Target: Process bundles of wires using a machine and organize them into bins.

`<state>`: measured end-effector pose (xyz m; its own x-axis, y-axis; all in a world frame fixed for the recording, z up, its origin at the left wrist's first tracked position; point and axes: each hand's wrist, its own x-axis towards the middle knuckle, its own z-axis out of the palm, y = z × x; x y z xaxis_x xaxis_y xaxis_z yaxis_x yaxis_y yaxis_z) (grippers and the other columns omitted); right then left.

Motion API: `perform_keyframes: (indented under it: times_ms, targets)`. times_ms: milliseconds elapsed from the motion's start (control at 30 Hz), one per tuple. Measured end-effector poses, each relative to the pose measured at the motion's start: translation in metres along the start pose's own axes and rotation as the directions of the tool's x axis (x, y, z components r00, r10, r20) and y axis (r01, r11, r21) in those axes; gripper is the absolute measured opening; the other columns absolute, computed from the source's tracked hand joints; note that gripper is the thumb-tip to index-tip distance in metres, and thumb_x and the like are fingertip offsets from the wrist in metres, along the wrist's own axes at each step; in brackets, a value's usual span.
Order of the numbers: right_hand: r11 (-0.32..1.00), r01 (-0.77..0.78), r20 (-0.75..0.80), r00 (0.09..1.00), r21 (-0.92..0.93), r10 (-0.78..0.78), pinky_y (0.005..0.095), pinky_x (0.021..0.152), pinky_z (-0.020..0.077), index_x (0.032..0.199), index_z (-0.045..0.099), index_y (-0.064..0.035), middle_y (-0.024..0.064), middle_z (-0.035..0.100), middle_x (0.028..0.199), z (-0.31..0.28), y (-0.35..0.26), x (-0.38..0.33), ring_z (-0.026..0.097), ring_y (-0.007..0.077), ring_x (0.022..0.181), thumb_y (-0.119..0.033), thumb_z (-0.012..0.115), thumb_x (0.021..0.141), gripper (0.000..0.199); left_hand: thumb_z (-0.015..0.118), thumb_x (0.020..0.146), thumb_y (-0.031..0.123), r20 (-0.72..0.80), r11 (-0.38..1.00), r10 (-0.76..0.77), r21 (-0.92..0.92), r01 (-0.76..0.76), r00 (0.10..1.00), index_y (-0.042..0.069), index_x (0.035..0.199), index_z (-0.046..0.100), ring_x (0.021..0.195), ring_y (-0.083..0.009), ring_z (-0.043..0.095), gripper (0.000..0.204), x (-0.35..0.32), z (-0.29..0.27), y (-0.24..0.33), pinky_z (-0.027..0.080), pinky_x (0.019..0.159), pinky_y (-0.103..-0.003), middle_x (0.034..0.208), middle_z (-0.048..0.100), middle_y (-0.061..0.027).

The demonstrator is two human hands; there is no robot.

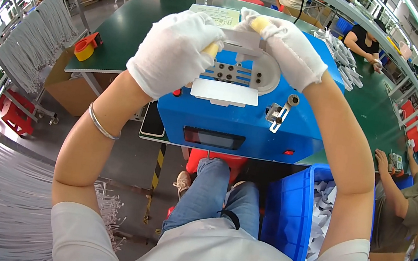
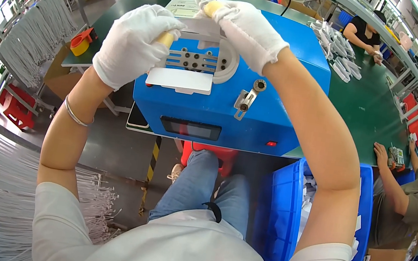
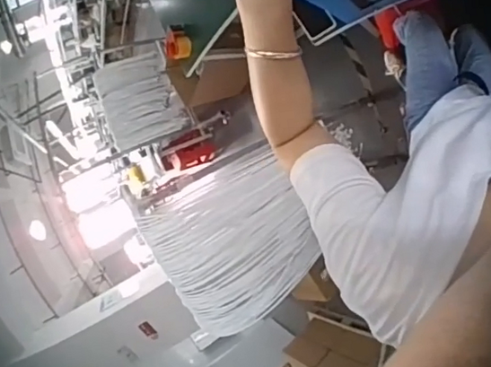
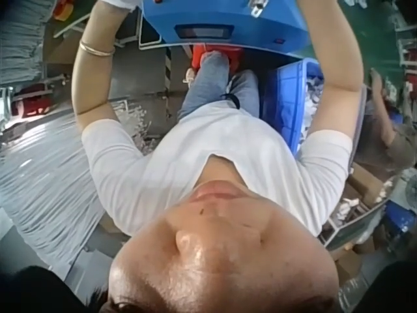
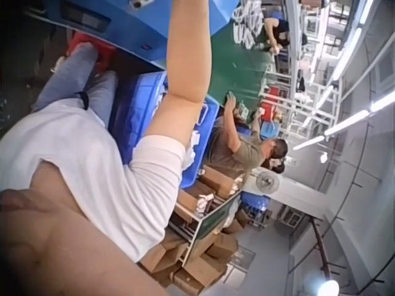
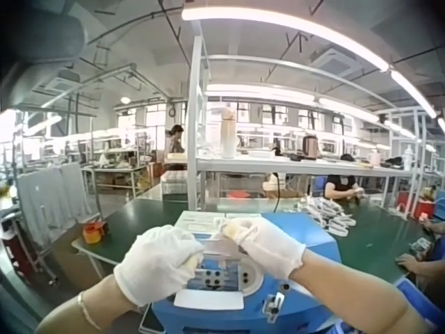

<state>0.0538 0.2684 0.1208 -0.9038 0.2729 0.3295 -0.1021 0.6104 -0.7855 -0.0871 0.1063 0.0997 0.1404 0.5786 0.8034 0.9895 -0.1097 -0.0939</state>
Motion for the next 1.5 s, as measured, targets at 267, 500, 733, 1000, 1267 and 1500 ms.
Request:
perform_keyframes:
  times_ms: [267,500,733,1000,1267,1500]
  targets:
    - [0.991,0.037,-0.042,0.998,-0.129,-0.043,0.0226,0.069,0.0472,0.094,0.065,-0.0021,0.0023,0.063,0.083,0.012,-0.015,-0.002,0.055,0.0079,0.077,-0.023,0.057,0.093,0.022,0.066,0.071,0.01,0.01,0.988,-0.101,0.117,0.099,0.995,0.004,0.107,0.06,0.09,-0.033,0.06,0.036,0.005,0.002,-0.004,0.048,0.081,-0.04,0.092,0.063,-0.0163]
    - [0.842,0.382,-0.006,0.909,-0.381,-0.416,0.0243,0.07,0.0473,0.092,0.065,-0.0007,0.0031,0.062,0.084,0.012,-0.009,-0.009,0.055,0.0098,0.076,-0.001,0.065,0.081,0.011,0.066,0.073,0.006,0.238,0.95,-0.226,-0.158,0.268,0.945,0.003,0.101,0.059,0.08,-0.0344,0.064,0.029,0.003,0.003,-0.006,0.053,0.073,-0.041,0.087,0.065,-0.0195]
    - [0.822,0.435,0.038,0.89,-0.368,-0.454,0.0257,0.071,0.0478,0.095,0.065,0.0004,0.0048,0.06,0.083,0.008,-0.012,-0.003,0.056,0.0122,0.075,0.003,0.063,0.079,0.016,0.068,0.073,0.007,0.144,0.959,-0.229,-0.135,0.248,0.963,0.004,0.099,0.059,0.077,-0.0312,0.066,0.027,0.0,0.004,-0.006,0.055,0.068,-0.038,0.08,0.066,-0.0174]
    - [0.335,0.503,0.225,0.761,-0.796,-0.608,0.0255,0.066,0.0483,0.099,0.063,-0.0026,0.0083,0.059,0.081,0.016,-0.022,-0.011,0.056,0.0158,0.067,0.004,0.061,0.079,0.021,0.065,0.073,0.0,0.162,0.923,-0.292,-0.209,0.322,0.942,0.002,0.096,0.058,0.078,-0.0276,0.065,0.023,-0.002,0.007,-0.005,0.053,0.071,-0.035,0.084,0.066,-0.0153]
    - [0.863,0.263,0.067,0.963,-0.432,-0.26,0.0262,0.069,0.0495,0.086,0.058,-0.0026,0.005,0.062,0.085,0.01,-0.024,0.004,0.056,0.0089,0.071,-0.009,0.059,0.086,0.006,0.066,0.072,0.005,0.029,0.96,-0.214,-0.18,0.216,0.976,0.005,0.084,0.061,0.077,-0.0347,0.062,0.013,-0.003,0.006,-0.005,0.05,0.07,-0.042,0.079,0.064,-0.0162]
    - [0.97,-0.071,0.053,0.995,-0.233,0.085,0.0258,0.07,0.0505,0.096,0.06,-0.0057,0.0053,0.063,0.088,0.016,-0.018,0.001,0.062,0.0116,0.081,-0.036,0.057,0.092,0.031,0.069,0.068,0.003,-0.356,0.999,-0.04,0.012,0.048,0.934,0.005,0.092,0.062,0.081,-0.0325,0.062,0.024,-0.012,0.0,0.0,0.049,0.075,-0.042,0.086,0.064,-0.0131]
